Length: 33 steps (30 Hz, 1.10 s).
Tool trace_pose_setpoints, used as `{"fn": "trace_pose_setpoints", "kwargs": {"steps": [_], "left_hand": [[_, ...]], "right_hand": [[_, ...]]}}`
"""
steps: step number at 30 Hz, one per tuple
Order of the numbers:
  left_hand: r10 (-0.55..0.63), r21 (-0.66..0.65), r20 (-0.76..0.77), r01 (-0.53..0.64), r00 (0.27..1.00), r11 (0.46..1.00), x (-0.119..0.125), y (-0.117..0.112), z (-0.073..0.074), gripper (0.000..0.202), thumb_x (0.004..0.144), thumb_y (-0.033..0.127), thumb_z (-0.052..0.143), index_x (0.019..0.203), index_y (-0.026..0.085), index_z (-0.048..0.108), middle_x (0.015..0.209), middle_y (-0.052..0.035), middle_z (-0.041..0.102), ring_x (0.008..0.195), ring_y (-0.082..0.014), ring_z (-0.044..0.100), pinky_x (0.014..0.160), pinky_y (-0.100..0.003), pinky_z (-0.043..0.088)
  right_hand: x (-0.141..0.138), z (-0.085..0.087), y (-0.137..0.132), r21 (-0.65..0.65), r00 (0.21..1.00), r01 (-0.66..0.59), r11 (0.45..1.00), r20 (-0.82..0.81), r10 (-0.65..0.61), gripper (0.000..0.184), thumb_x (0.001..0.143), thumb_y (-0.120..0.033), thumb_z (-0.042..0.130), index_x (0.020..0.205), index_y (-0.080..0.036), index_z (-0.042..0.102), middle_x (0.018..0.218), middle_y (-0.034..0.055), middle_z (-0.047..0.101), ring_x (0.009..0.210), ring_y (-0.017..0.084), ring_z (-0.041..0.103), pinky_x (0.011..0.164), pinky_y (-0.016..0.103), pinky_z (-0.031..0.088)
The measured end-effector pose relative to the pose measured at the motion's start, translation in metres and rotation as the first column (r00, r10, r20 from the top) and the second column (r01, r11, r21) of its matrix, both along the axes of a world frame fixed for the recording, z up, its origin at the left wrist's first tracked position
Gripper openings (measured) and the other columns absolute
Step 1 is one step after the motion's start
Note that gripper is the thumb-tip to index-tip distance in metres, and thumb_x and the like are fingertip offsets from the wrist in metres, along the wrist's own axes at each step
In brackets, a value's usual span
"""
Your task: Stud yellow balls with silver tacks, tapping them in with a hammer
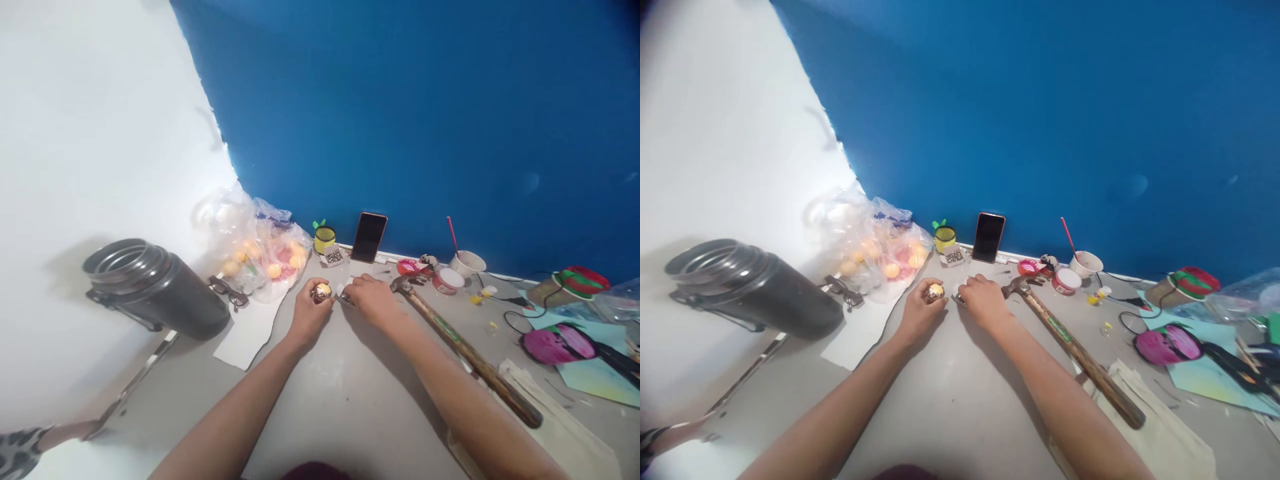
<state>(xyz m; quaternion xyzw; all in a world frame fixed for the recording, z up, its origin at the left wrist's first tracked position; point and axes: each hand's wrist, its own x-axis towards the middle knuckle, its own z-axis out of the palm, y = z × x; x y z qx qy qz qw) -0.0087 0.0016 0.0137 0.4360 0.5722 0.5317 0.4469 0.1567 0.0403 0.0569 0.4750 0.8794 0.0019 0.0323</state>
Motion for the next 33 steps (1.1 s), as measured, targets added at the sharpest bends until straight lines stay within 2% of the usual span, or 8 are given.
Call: {"fn": "trace_pose_setpoints", "kwargs": {"steps": [3, 6, 10, 15, 20, 25, 30, 33], "left_hand": [[0.024, 0.022, -0.084, -0.022, 0.996, 1.000, -0.001, 0.000, -0.001, 0.035, 0.064, 0.017, 0.067, 0.099, 0.018, 0.065, 0.078, 0.0009, 0.060, 0.064, -0.0121, 0.053, 0.058, -0.023, 0.043], [0.062, 0.048, -0.177, -0.054, 0.982, 0.997, -0.002, 0.001, -0.004, 0.036, 0.064, 0.013, 0.065, 0.100, 0.018, 0.068, 0.092, -0.0034, 0.064, 0.074, -0.0144, 0.056, 0.067, -0.026, 0.046], [0.049, 0.040, -0.202, -0.041, 0.978, 0.998, -0.002, 0.001, -0.007, 0.037, 0.065, 0.012, 0.065, 0.101, 0.018, 0.068, 0.099, -0.0055, 0.065, 0.079, -0.0161, 0.058, 0.074, -0.029, 0.048], [0.028, 0.016, -0.136, -0.027, 0.990, 1.000, -0.001, 0.000, -0.005, 0.038, 0.064, 0.013, 0.066, 0.102, 0.018, 0.068, 0.089, -0.0029, 0.064, 0.073, -0.0148, 0.056, 0.068, -0.026, 0.046], [-0.011, -0.013, -0.048, 0.010, 0.999, 1.000, 0.001, -0.001, 0.000, 0.037, 0.064, 0.015, 0.066, 0.101, 0.017, 0.065, 0.078, 0.0015, 0.059, 0.065, -0.0127, 0.051, 0.058, -0.023, 0.041], [-0.003, 0.004, -0.038, 0.003, 0.999, 1.000, 0.001, -0.001, 0.002, 0.036, 0.062, 0.015, 0.066, 0.098, 0.018, 0.067, 0.077, 0.0016, 0.060, 0.064, -0.0125, 0.051, 0.058, -0.023, 0.042], [-0.007, -0.004, -0.038, 0.007, 0.999, 1.000, 0.001, -0.002, 0.002, 0.034, 0.065, 0.017, 0.068, 0.099, 0.017, 0.066, 0.078, 0.0015, 0.059, 0.066, -0.0118, 0.051, 0.058, -0.022, 0.043], [-0.021, -0.030, 0.013, 0.022, 1.000, 0.999, 0.001, -0.002, 0.002, 0.035, 0.066, 0.020, 0.072, 0.100, 0.016, 0.065, 0.077, 0.0023, 0.058, 0.065, -0.0109, 0.051, 0.056, -0.022, 0.043]], "right_hand": [[-0.006, -0.005, 0.005, -0.032, 0.997, -0.030, 0.999, 0.072, 0.033, 0.025, 0.097, -0.015, 0.049, 0.102, -0.020, 0.073, 0.106, 0.0117, 0.073, 0.107, 0.026, 0.063, 0.076, 0.030, 0.045], [-0.009, -0.008, 0.008, -0.079, 0.993, -0.016, 0.997, 0.113, 0.025, 0.026, 0.097, -0.015, 0.049, 0.104, -0.020, 0.074, 0.104, 0.0123, 0.074, 0.104, 0.026, 0.066, 0.078, 0.031, 0.047], [-0.010, -0.011, 0.009, -0.114, 0.992, 0.024, 0.993, 0.126, -0.009, 0.028, 0.097, -0.016, 0.048, 0.104, -0.020, 0.074, 0.106, 0.0128, 0.074, 0.102, 0.026, 0.070, 0.079, 0.032, 0.048], [-0.012, -0.010, 0.009, -0.124, 0.991, 0.067, 0.990, 0.124, -0.052, 0.030, 0.096, -0.013, 0.047, 0.107, -0.018, 0.074, 0.109, 0.0146, 0.074, 0.100, 0.026, 0.072, 0.080, 0.032, 0.050], [-0.018, -0.012, 0.005, -0.081, 0.991, 0.084, 0.993, 0.115, -0.075, 0.034, 0.094, -0.007, 0.044, 0.110, -0.014, 0.073, 0.110, 0.0182, 0.073, 0.097, 0.027, 0.073, 0.078, 0.031, 0.052], [-0.019, -0.015, 0.001, -0.051, 0.989, 0.104, 0.993, 0.115, -0.097, 0.033, 0.095, -0.007, 0.041, 0.114, -0.010, 0.068, 0.112, 0.0224, 0.071, 0.096, 0.027, 0.073, 0.077, 0.031, 0.053], [-0.013, -0.014, -0.001, -0.056, 0.989, 0.129, 0.990, 0.085, -0.124, 0.031, 0.096, -0.007, 0.039, 0.116, -0.011, 0.063, 0.114, 0.0208, 0.070, 0.098, 0.025, 0.072, 0.077, 0.029, 0.052], [-0.008, -0.020, -0.001, -0.084, 0.986, 0.163, 0.983, 0.043, -0.160, 0.026, 0.099, -0.013, 0.040, 0.113, -0.013, 0.063, 0.109, 0.0173, 0.071, 0.095, 0.024, 0.073, 0.075, 0.028, 0.049]]}}
